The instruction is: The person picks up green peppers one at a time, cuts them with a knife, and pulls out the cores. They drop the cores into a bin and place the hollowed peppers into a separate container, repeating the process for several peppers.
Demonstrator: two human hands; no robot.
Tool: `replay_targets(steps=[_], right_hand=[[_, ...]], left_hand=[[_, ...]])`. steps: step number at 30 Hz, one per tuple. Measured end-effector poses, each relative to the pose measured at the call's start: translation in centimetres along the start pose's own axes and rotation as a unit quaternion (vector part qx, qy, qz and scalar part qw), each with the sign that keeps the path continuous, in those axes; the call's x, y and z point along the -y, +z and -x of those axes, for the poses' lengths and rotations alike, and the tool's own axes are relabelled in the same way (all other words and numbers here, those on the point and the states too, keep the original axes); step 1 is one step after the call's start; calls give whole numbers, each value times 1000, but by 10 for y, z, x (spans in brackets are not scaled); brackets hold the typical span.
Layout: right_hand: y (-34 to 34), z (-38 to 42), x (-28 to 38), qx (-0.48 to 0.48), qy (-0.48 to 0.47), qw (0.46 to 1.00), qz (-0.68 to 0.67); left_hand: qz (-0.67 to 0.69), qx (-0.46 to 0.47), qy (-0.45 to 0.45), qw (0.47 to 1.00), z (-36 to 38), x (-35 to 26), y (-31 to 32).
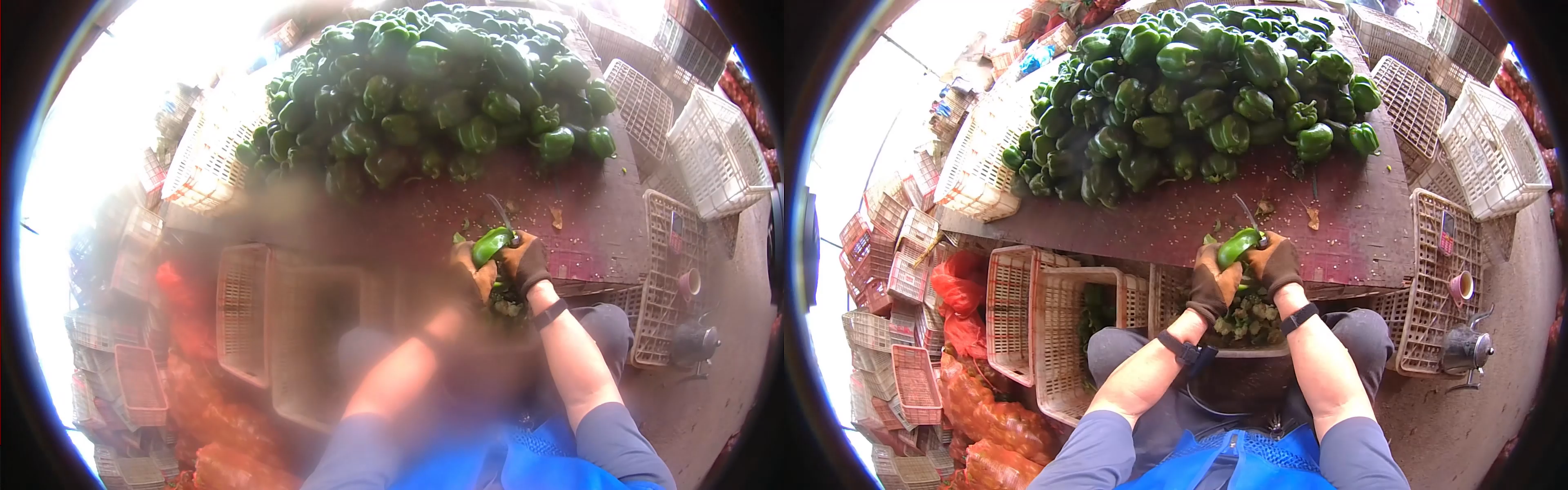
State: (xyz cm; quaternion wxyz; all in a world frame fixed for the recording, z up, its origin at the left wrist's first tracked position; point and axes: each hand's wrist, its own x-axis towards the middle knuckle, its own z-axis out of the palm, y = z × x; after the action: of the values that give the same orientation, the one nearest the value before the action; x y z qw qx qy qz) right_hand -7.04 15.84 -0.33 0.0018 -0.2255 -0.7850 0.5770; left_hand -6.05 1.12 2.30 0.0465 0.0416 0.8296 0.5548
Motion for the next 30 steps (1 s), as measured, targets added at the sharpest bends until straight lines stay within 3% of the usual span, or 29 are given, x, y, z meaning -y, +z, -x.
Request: replay_targets(steps=[7, 10, 14, 18, 19, 21, 22, 25, 26, 28, 29, 30], right_hand=[[-1, -3, 0, 10, 13, 996, 87], [-3, -7, -17, 22, -42, 998, 43], [-22, 3, -10, 45, 24, 980, -192], [-36, 6, -10, 96, 26, 989, -112], [-37, 10, -6, 133, 17, 984, -117], [-39, 19, 1, 204, -3, 971, -126], [-36, 19, -1, 203, -33, 974, -94], [-39, 24, 6, 238, -24, 966, -101], [-41, 25, 8, 219, -28, 973, -73], [-56, 33, 27, 193, -43, 980, -27], [-61, 35, 33, 179, -51, 983, -4], [-62, 32, 27, 164, -56, 982, -82]], left_hand=[[31, -11, -33, 999, -5, 13, 2], [88, 24, -48, 995, -14, 26, -1], [244, -13, -142, 959, -17, 15, -6], [279, -48, -127, 951, -20, 5, -31], [230, -69, -87, 967, -26, 29, -39], [130, -108, -5, 986, -43, 88, -61], [165, -131, -37, 977, -35, 55, -77], [249, -131, -23, 959, -26, 18, -142], [215, -130, 24, 968, -31, 43, -177], [247, -160, 27, 955, -7, 11, -215], [210, -167, 26, 963, -2, 30, -253], [112, -219, -1, 969, 14, 10, -266]])
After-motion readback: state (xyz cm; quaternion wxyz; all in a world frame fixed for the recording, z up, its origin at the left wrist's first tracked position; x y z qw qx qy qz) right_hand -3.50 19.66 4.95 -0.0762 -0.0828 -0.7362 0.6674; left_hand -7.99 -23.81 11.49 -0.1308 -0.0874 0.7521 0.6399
